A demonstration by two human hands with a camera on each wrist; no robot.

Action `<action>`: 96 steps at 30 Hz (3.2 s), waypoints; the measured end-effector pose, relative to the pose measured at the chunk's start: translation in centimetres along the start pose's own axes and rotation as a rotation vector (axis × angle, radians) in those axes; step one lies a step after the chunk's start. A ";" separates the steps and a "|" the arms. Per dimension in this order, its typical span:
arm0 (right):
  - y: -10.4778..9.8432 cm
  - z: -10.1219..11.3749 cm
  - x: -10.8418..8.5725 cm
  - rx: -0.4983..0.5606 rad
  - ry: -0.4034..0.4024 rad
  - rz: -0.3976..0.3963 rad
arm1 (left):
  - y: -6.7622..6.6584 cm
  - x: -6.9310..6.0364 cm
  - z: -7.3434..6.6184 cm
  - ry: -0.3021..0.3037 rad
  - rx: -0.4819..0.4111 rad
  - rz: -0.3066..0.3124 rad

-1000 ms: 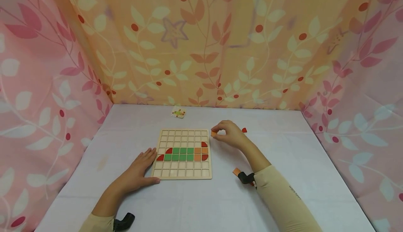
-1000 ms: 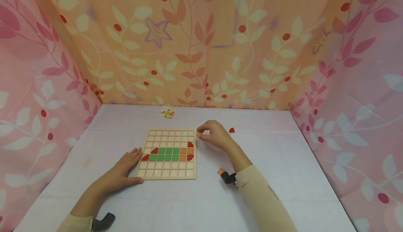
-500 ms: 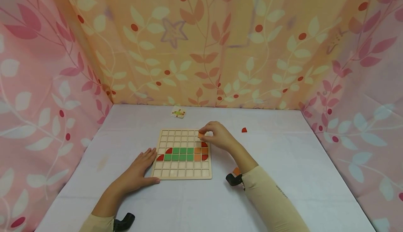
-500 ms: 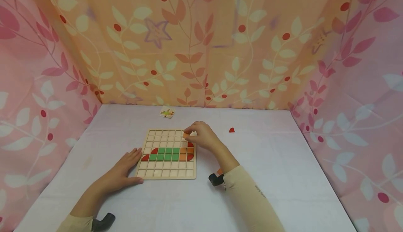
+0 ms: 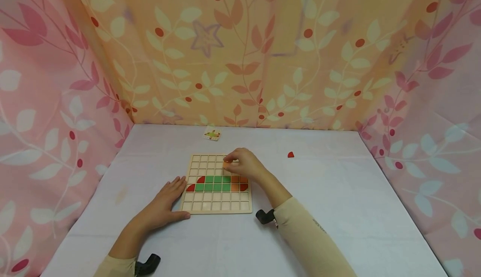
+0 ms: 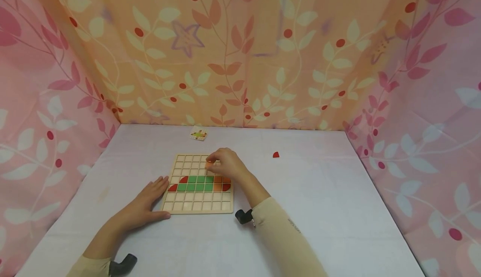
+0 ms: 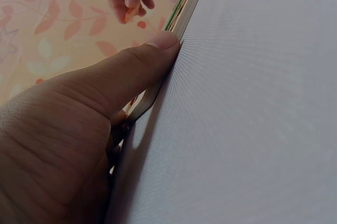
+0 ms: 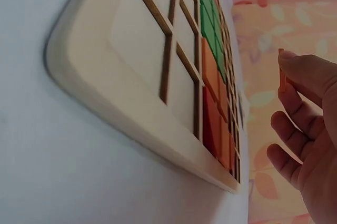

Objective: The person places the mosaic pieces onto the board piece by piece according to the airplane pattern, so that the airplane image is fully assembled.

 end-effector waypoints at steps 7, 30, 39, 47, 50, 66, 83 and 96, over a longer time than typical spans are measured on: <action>1.7 0.1 0.8 -0.008 -0.017 0.021 | 0.1 0.1 0.1 -0.013 0.008 0.014; 4.8 -0.1 1.7 -0.212 -0.034 0.081 | -0.1 0.1 -0.2 -0.001 0.004 0.023; 5.0 -0.1 1.6 -0.206 -0.014 0.097 | 0.1 0.0 0.1 -0.006 -0.001 0.022; 4.9 -0.1 1.5 -0.199 -0.006 0.111 | 0.1 0.0 0.0 0.008 0.001 0.014; 4.9 -0.1 1.6 -0.195 -0.006 0.113 | 0.1 0.1 0.0 0.008 0.000 0.016; 5.0 0.1 1.3 -0.219 -0.014 0.131 | 0.1 0.1 0.0 -0.008 -0.001 0.019; -0.3 2.9 -1.2 -0.231 -0.110 0.113 | -0.1 -0.1 -0.3 0.017 -0.006 0.003; -6.8 2.4 -3.9 -0.287 -0.138 0.029 | -0.2 -0.1 -0.3 0.017 -0.008 0.006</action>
Point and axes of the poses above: each hand's wrist, its own x-axis towards the middle knuckle, its own y-axis out of the palm, z = x × y, the point moved 10 cm from there along x, towards the middle knuckle, and after that the axes turned 4 degrees about -z, right-handed, at the moved point
